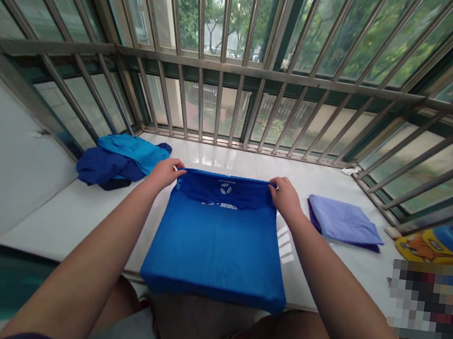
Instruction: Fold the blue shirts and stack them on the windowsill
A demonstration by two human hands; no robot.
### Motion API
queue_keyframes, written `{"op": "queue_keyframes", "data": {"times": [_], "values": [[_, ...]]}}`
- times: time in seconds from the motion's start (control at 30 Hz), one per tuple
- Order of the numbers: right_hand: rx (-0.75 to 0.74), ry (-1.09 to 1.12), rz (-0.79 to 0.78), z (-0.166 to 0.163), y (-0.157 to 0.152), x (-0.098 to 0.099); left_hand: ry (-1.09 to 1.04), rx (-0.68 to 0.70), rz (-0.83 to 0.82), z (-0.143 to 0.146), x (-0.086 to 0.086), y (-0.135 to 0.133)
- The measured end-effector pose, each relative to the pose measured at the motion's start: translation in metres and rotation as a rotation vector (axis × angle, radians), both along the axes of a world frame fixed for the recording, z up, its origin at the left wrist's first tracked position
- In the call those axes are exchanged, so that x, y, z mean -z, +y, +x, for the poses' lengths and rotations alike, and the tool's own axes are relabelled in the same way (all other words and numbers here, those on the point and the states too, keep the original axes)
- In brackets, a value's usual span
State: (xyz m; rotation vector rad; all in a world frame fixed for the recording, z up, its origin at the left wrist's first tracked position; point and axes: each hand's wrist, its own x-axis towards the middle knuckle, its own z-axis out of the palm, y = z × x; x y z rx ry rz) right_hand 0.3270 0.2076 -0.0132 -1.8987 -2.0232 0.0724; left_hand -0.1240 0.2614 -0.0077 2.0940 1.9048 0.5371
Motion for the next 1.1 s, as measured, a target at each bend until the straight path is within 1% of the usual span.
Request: {"op": "queue_keyframes", "data": {"times": [0.03, 0.07, 0.1, 0.13, 0.2, 0.27, 0.33, 0.37, 0.4, 0.43, 0.5, 0.6, 0.67, 0.73, 0.83, 0.9, 0.97, 1.03, 1.1], "values": [[-0.003, 0.019, 0.036, 0.002, -0.007, -0.005, -0.023, 0.001, 0.053, 0.0, -0.002, -0.011], [-0.017, 0.045, 0.07, 0.005, -0.017, -0.007, -0.052, 0.009, 0.104, -0.001, -0.001, -0.025], [-0.037, 0.078, 0.097, 0.008, -0.03, -0.005, -0.084, 0.024, 0.151, -0.003, 0.005, -0.044], [-0.06, 0.113, 0.115, 0.011, -0.047, 0.0, -0.116, 0.038, 0.184, -0.005, 0.014, -0.065], [-0.101, 0.16, 0.103, 0.017, -0.086, 0.021, -0.155, 0.079, 0.186, -0.011, 0.042, -0.113], [-0.135, 0.146, 0.029, 0.021, -0.129, 0.05, -0.166, 0.12, 0.132, -0.016, 0.075, -0.158], [-0.182, 0.102, -0.052, 0.023, -0.166, 0.077, -0.141, 0.143, 0.085, -0.022, 0.104, -0.194], [-0.203, 0.078, -0.076, 0.023, -0.181, 0.087, -0.119, 0.156, 0.074, -0.024, 0.113, -0.206], [-0.222, 0.058, -0.089, 0.023, -0.192, 0.093, -0.094, 0.172, 0.072, -0.027, 0.12, -0.216], [-0.236, 0.045, -0.092, 0.023, -0.2, 0.097, -0.066, 0.19, 0.075, -0.03, 0.122, -0.221], [-0.251, 0.035, -0.078, 0.022, -0.205, 0.094, -0.012, 0.206, 0.09, -0.036, 0.117, -0.223], [-0.241, 0.045, -0.03, 0.02, -0.196, 0.078, 0.042, 0.169, 0.12, -0.035, 0.097, -0.212], [-0.226, 0.031, 0.008, 0.014, -0.187, 0.069, 0.053, 0.151, 0.145, -0.023, 0.085, -0.202], [-0.233, 0.004, 0.04, 0.001, -0.181, 0.069, 0.059, 0.171, 0.168, -0.001, 0.078, -0.193], [-0.299, -0.037, 0.043, -0.032, -0.177, 0.08, 0.113, 0.241, 0.197, 0.044, 0.081, -0.186], [-0.328, -0.061, -0.009, -0.057, -0.174, 0.088, 0.185, 0.259, 0.195, 0.075, 0.088, -0.184], [-0.299, -0.083, -0.088, -0.077, -0.168, 0.093, 0.259, 0.233, 0.155, 0.097, 0.096, -0.181], [-0.228, -0.106, -0.175, -0.088, -0.157, 0.095, 0.31, 0.202, 0.08, 0.107, 0.102, -0.175], [-0.152, -0.132, -0.242, -0.089, -0.141, 0.096, 0.33, 0.19, 0.023, 0.102, 0.107, -0.167]]}}
